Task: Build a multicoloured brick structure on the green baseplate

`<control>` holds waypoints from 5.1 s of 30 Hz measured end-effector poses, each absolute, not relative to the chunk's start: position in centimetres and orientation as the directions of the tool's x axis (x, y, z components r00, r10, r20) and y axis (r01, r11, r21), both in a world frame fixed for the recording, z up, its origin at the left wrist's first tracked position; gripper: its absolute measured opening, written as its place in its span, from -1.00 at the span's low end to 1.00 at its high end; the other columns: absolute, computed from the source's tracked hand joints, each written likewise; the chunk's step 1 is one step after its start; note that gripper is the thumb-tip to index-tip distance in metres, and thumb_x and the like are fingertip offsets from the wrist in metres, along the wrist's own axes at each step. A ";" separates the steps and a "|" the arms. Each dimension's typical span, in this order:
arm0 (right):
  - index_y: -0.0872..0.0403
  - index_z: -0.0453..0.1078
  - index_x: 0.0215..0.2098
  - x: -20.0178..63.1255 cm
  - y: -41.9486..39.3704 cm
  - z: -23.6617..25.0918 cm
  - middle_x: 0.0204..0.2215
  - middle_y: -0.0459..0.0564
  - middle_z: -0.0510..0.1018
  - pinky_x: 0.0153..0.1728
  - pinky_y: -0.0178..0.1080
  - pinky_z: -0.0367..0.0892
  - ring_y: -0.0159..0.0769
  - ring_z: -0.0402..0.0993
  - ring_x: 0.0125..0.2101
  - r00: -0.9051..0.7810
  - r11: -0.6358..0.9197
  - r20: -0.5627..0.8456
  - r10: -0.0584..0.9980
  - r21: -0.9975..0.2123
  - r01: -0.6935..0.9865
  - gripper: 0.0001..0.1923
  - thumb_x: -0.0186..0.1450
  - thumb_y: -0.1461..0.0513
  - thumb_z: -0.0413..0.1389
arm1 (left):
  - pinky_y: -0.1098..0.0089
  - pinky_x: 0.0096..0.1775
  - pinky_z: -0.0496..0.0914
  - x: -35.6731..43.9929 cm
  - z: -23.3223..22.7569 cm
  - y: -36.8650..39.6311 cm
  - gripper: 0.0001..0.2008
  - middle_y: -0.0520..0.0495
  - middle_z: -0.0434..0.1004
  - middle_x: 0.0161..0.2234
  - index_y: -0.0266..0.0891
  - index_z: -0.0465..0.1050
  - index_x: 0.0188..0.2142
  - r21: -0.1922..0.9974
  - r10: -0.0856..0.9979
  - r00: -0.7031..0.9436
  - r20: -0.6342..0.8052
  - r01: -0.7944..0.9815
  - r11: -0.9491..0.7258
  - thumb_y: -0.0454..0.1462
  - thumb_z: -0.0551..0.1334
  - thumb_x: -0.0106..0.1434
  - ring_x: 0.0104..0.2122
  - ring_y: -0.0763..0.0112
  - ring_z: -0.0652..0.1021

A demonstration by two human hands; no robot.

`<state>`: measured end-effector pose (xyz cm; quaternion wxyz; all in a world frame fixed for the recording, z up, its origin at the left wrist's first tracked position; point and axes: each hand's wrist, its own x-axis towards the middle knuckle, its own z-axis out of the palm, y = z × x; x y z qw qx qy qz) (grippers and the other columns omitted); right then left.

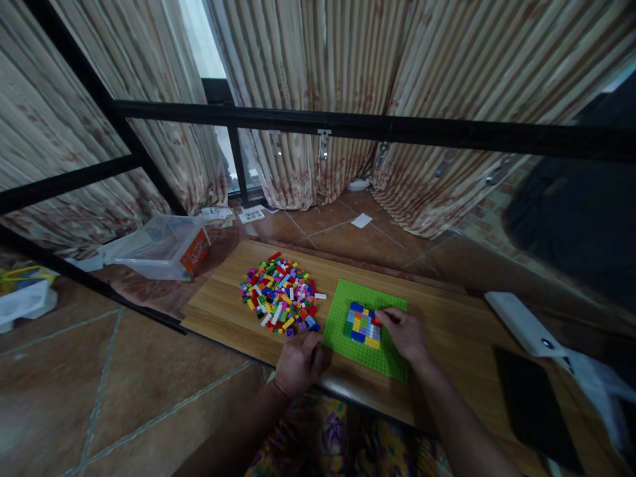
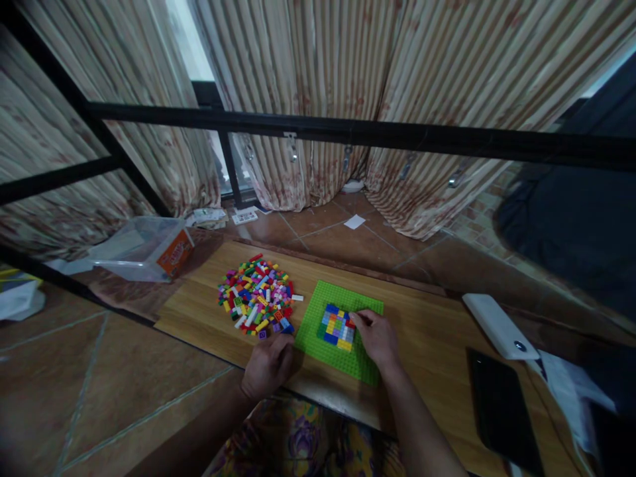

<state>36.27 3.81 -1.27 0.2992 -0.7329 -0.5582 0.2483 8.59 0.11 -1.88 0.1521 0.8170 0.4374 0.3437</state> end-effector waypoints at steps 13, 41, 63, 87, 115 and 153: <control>0.04 0.53 -0.36 37.5 4.5 -0.7 -0.45 0.01 0.62 -0.37 -0.21 0.30 -0.17 0.51 -0.39 0.220 -0.200 -0.055 0.974 -0.662 0.722 -0.48 0.26 -0.15 -0.06 | 0.41 -0.34 0.36 8.8 -1.8 -0.2 -0.87 -0.06 0.45 -0.41 -0.21 0.32 -0.28 0.529 0.810 0.367 0.457 0.619 -0.580 -0.41 0.06 0.22 -0.41 0.38 0.49; 0.09 0.37 -0.06 35.4 2.4 -2.4 -0.17 0.18 0.48 -0.17 -0.14 0.35 -0.13 0.46 -0.26 0.167 -0.104 0.129 0.978 -0.390 0.915 -0.56 0.29 0.04 -0.16 | 0.39 -0.39 0.33 8.7 -2.4 -0.8 -0.85 -0.04 0.42 -0.48 -0.19 0.34 -0.30 0.523 0.777 0.388 0.496 0.580 -0.624 -0.40 0.08 0.14 -0.46 0.38 0.47; 0.25 0.37 0.01 33.7 0.8 -4.5 -0.23 0.27 0.50 -0.17 -0.06 0.32 0.00 0.41 -0.23 0.294 -0.124 0.362 0.884 -0.426 0.896 -0.29 0.31 -0.14 -0.24 | 0.42 -0.40 0.27 8.8 -2.8 -0.6 -0.91 -0.01 0.42 -0.50 -0.20 0.32 -0.39 0.518 0.799 0.416 0.434 0.611 -0.599 -0.40 0.13 0.10 -0.44 0.40 0.44; 0.22 0.39 0.00 32.8 0.5 -3.7 -0.12 0.27 0.53 -0.08 -0.03 0.33 -0.05 0.45 -0.14 0.407 -0.094 0.371 0.835 -0.632 0.769 -0.39 0.36 -0.06 -0.22 | 0.32 -0.10 0.37 -0.3 4.3 16.6 -0.72 -0.20 0.46 -0.07 -0.20 0.46 -0.09 0.270 0.990 -0.098 0.103 0.961 0.067 -0.29 0.14 0.22 -0.05 0.18 0.47; 0.14 0.42 -0.07 32.0 0.8 -2.8 -0.16 0.17 0.55 -0.06 -0.08 0.35 -0.16 0.47 -0.16 0.479 -0.061 0.369 0.797 -0.739 0.671 -0.57 0.40 0.09 -0.18 | 0.41 -0.30 0.43 10.4 3.5 5.9 -0.72 -0.02 0.53 -0.37 -0.24 0.32 -0.25 0.897 0.877 0.393 -0.278 -0.220 0.383 -0.23 0.34 0.09 -0.42 0.45 0.56; 0.04 0.49 -0.33 18.3 0.8 1.6 -0.35 0.01 0.55 -0.22 -0.20 0.34 -0.24 0.47 -0.31 0.175 0.118 0.212 0.961 -0.892 0.436 -0.74 0.32 0.08 0.04 | 0.46 -0.32 0.34 6.7 1.9 -1.2 -0.69 -0.01 0.54 -0.42 -0.25 0.49 -0.25 0.901 0.960 -0.168 -0.224 -0.410 0.138 -0.11 0.38 0.07 -0.44 0.48 0.46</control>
